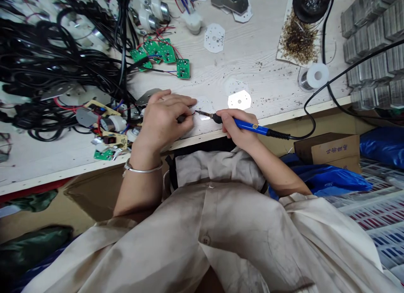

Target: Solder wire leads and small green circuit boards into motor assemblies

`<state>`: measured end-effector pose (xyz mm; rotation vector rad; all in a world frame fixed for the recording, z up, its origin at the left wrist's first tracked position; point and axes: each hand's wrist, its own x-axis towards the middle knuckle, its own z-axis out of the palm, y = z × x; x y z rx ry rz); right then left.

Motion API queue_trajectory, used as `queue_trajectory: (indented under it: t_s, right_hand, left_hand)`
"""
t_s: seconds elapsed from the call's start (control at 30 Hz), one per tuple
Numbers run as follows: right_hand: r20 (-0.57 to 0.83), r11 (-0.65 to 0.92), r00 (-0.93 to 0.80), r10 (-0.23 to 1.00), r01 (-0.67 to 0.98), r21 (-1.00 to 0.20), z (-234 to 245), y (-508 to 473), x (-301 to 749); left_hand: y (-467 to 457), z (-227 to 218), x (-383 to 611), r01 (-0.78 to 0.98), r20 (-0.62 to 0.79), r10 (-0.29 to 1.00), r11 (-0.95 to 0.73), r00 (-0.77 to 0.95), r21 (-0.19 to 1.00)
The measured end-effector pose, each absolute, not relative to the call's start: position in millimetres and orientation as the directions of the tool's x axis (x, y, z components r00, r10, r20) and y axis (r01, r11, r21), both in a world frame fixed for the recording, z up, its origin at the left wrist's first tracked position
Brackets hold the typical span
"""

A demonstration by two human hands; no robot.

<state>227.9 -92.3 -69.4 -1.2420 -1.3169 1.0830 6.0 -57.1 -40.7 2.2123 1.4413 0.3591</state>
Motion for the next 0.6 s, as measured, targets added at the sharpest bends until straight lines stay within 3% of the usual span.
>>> queue_trajectory:
  t_s: [0.2,0.6]
  right_hand:
    - [0.042,0.041,0.037,0.998,0.013,-0.999,-71.0,-91.1,226.9]
    - [0.040,0.040,0.013,0.999,0.032,-0.999,-73.7,-90.3,228.9]
  left_hand:
    - [-57.3,-41.9,4.4,0.765,0.008,0.903,-0.370,0.430,0.528]
    - [-56.5,-41.1,3.5,0.764,-0.015,0.900,-0.360,0.435,0.535]
